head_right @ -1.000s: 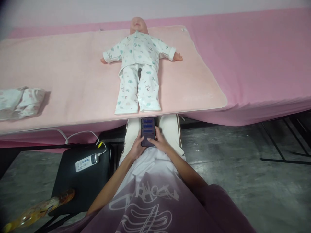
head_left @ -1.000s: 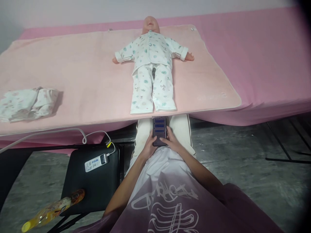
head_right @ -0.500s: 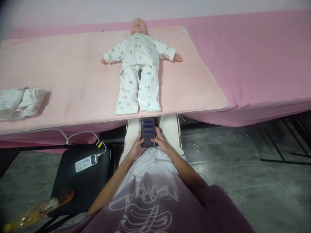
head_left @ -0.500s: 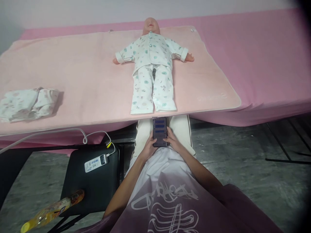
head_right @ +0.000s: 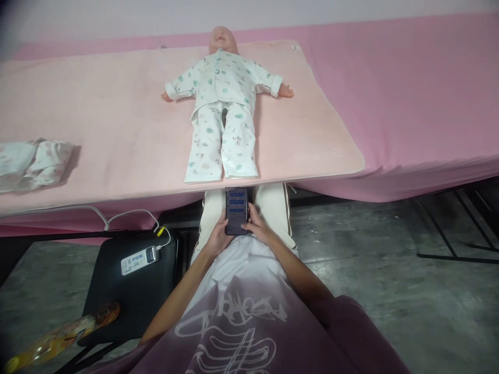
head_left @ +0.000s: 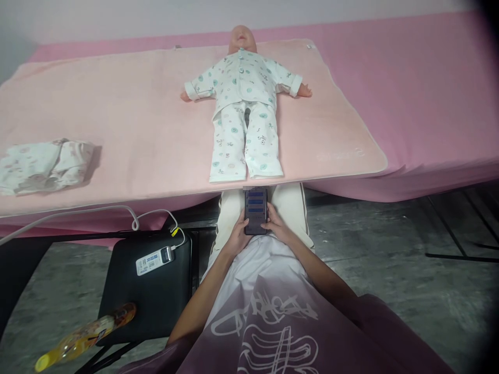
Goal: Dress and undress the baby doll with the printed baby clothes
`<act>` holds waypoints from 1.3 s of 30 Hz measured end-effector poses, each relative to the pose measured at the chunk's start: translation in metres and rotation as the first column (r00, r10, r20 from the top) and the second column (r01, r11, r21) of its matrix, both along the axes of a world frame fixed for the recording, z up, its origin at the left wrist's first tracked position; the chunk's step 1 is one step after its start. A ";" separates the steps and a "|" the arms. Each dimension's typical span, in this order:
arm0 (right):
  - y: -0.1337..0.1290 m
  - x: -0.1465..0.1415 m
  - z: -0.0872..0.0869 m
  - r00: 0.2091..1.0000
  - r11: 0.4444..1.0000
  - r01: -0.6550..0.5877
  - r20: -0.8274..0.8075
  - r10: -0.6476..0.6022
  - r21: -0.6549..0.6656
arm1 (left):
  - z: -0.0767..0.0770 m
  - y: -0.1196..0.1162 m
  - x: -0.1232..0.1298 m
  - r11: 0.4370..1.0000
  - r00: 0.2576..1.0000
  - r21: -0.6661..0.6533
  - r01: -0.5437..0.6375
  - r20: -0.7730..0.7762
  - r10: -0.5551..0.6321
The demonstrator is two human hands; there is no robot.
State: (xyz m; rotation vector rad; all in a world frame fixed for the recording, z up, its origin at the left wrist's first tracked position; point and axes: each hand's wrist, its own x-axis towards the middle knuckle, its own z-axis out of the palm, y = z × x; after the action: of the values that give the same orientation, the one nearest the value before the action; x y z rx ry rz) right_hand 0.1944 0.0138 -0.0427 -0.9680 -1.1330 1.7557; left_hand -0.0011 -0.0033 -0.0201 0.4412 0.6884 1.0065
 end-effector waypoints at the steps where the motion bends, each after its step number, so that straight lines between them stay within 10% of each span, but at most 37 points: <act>1: 0.000 0.000 0.000 1.000 1.000 -0.010 -0.004 0.010 -0.003 | 0.000 0.000 -0.001 1.000 1.000 -0.001 -0.005 0.007 0.005; 39: 0.000 -0.001 -0.007 1.000 1.000 -0.024 -0.001 0.024 0.020 | -0.006 0.001 0.001 0.999 0.999 -0.028 -0.040 -0.018 0.040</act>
State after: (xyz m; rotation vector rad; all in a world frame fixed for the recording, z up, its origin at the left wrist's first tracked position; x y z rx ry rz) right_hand 0.1939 0.0134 -0.0495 -0.9454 -1.1637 1.7602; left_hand -0.0004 -0.0022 -0.0264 0.4127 0.7285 1.0303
